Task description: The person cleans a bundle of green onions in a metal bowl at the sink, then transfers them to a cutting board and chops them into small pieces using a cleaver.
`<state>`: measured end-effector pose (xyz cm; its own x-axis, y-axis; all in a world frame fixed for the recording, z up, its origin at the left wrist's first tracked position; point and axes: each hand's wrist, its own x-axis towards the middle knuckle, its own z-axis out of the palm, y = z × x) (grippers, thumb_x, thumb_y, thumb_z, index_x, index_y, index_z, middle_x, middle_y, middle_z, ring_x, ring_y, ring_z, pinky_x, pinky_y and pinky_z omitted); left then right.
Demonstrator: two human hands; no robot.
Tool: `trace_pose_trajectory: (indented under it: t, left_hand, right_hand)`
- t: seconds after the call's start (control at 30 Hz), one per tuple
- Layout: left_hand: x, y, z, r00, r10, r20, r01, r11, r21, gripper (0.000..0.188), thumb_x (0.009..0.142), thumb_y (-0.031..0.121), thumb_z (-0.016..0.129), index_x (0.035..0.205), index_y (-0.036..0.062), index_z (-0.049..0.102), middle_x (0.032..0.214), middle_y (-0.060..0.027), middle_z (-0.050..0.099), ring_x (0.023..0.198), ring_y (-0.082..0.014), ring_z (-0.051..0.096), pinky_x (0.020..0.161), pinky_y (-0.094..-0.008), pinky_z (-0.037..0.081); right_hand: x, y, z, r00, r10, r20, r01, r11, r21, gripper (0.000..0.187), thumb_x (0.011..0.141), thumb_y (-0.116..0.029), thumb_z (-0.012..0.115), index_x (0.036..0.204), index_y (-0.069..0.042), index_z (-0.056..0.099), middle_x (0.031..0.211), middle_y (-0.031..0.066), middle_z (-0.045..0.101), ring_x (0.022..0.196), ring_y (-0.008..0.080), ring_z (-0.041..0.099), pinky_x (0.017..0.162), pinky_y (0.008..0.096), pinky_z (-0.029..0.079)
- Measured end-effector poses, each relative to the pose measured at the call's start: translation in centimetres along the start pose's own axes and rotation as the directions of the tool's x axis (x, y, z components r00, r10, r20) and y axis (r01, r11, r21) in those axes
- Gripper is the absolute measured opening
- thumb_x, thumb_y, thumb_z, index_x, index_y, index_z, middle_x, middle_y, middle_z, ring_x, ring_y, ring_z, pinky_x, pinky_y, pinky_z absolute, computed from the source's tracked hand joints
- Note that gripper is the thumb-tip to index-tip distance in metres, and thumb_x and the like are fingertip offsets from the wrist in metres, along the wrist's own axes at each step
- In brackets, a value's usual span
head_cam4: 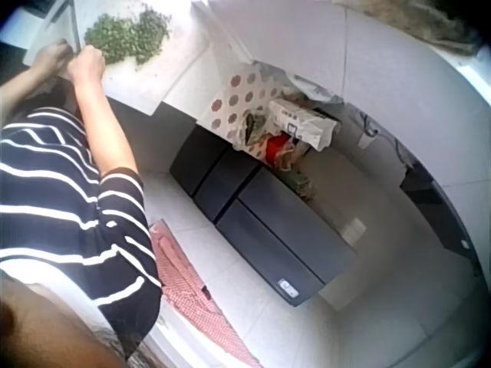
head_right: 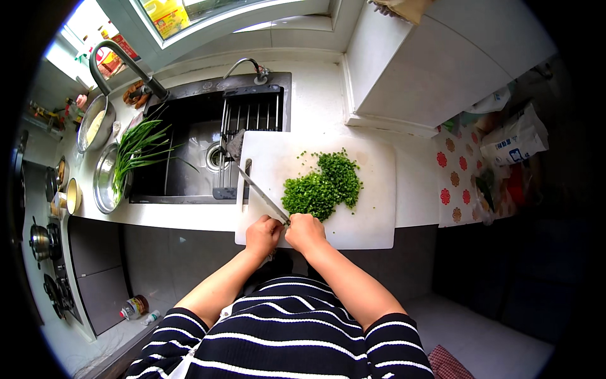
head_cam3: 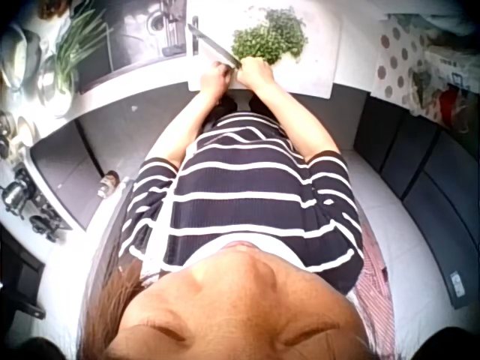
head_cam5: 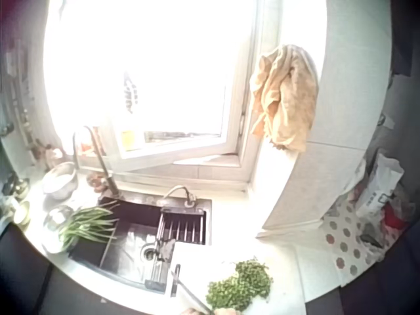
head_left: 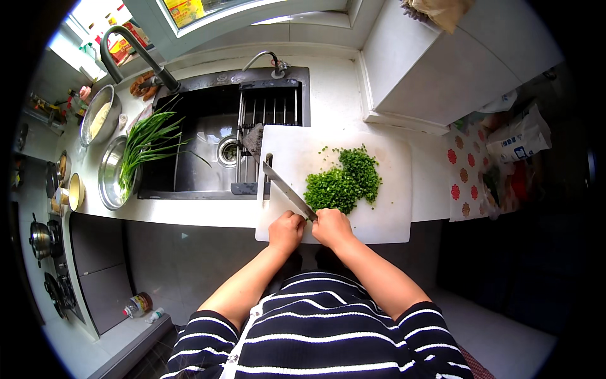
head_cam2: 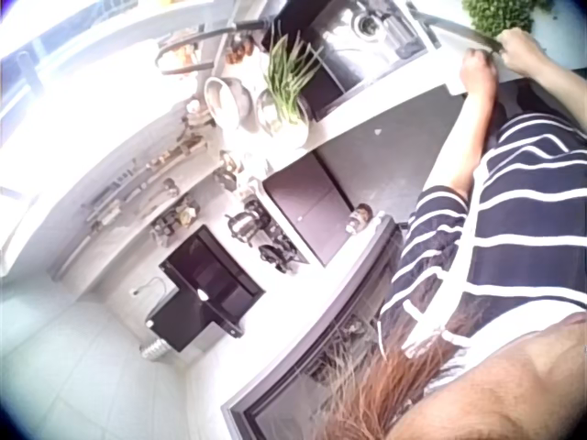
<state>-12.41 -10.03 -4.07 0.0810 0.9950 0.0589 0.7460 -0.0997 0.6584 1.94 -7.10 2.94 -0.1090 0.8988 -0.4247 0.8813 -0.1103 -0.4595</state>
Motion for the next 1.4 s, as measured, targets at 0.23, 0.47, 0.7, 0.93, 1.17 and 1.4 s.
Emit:
trace_pose_trajectory:
  t: [0.23, 0.47, 0.7, 0.93, 1.17, 1.4]
  left_hand:
    - [0.1, 0.0, 0.1, 0.999, -0.036, 0.007, 0.036, 0.999, 0.008, 0.004, 0.074, 0.017, 0.069, 0.075, 0.0134, 0.071, 0.075, -0.0066, 0.063, 0.067, -0.0305, 0.063, 0.059, -0.0408, 0.051]
    - [0.2, 0.0, 0.0, 1.000, -0.023, 0.014, 0.023, 1.000, 0.005, 0.004, 0.074, 0.016, 0.068, 0.074, 0.0134, 0.071, 0.076, -0.0070, 0.063, 0.067, -0.0307, 0.063, 0.058, -0.0413, 0.051]
    - [0.1, 0.1, 0.1, 0.999, -0.032, 0.009, 0.032, 0.999, -0.010, 0.005, 0.076, 0.017, 0.067, 0.073, 0.0134, 0.070, 0.077, -0.0068, 0.062, 0.068, -0.0302, 0.063, 0.058, -0.0421, 0.051]
    - [0.1, -0.1, 0.2, 1.000, 0.001, 0.017, -0.001, 1.000, 0.008, 0.005, 0.077, 0.017, 0.067, 0.074, 0.0137, 0.069, 0.076, -0.0057, 0.062, 0.070, -0.0294, 0.063, 0.059, -0.0407, 0.051]
    - [1.0, 0.7, 0.2, 0.999, 0.011, 0.034, -0.012, 1.000, 0.028, 0.007, 0.079, 0.018, 0.068, 0.076, 0.0123, 0.067, 0.077, -0.0060, 0.060, 0.068, -0.0294, 0.061, 0.060, -0.0414, 0.050]
    - [3.6, 3.7, 0.1, 0.995, 0.036, -0.097, -0.049, 0.989, -0.139, 0.005, 0.080, 0.012, 0.070, 0.079, 0.0079, 0.067, 0.075, -0.0082, 0.060, 0.064, -0.0266, 0.061, 0.057, -0.0363, 0.049]
  right_hand:
    - [-0.6, -0.2, -0.3, 0.999, 0.005, 0.035, -0.005, 1.000, -0.018, 0.015, 0.078, -0.014, 0.057, 0.082, -0.005, 0.069, 0.080, 0.0209, 0.067, 0.080, 0.0397, 0.065, 0.076, 0.0481, 0.053]
    - [0.0, -0.3, 0.1, 1.000, -0.007, -0.020, 0.007, 1.000, -0.001, 0.014, 0.078, -0.014, 0.057, 0.080, -0.005, 0.068, 0.079, 0.0210, 0.067, 0.078, 0.0399, 0.065, 0.074, 0.0488, 0.053]
    - [-0.5, -0.3, 0.2, 0.999, -0.022, 0.035, 0.024, 0.999, -0.030, 0.014, 0.078, -0.016, 0.059, 0.081, -0.005, 0.069, 0.079, 0.0207, 0.067, 0.079, 0.0396, 0.065, 0.075, 0.0486, 0.053]
    - [1.1, 0.3, 0.0, 0.996, 0.027, 0.084, -0.034, 0.996, 0.085, 0.022, 0.074, -0.013, 0.058, 0.089, -0.002, 0.070, 0.089, 0.0228, 0.068, 0.087, 0.0393, 0.066, 0.082, 0.0462, 0.052]
    - [1.7, 3.6, -4.0, 0.998, 0.053, 0.015, -0.055, 0.980, 0.194, 0.025, 0.076, -0.018, 0.060, 0.092, -0.003, 0.070, 0.082, 0.0215, 0.068, 0.083, 0.0382, 0.065, 0.077, 0.0448, 0.052]
    - [-0.2, 4.5, -6.7, 0.997, 0.044, -0.071, -0.025, 0.969, 0.245, 0.020, 0.077, -0.018, 0.059, 0.078, 0.001, 0.066, 0.072, 0.0202, 0.065, 0.075, 0.0382, 0.064, 0.071, 0.0448, 0.051]
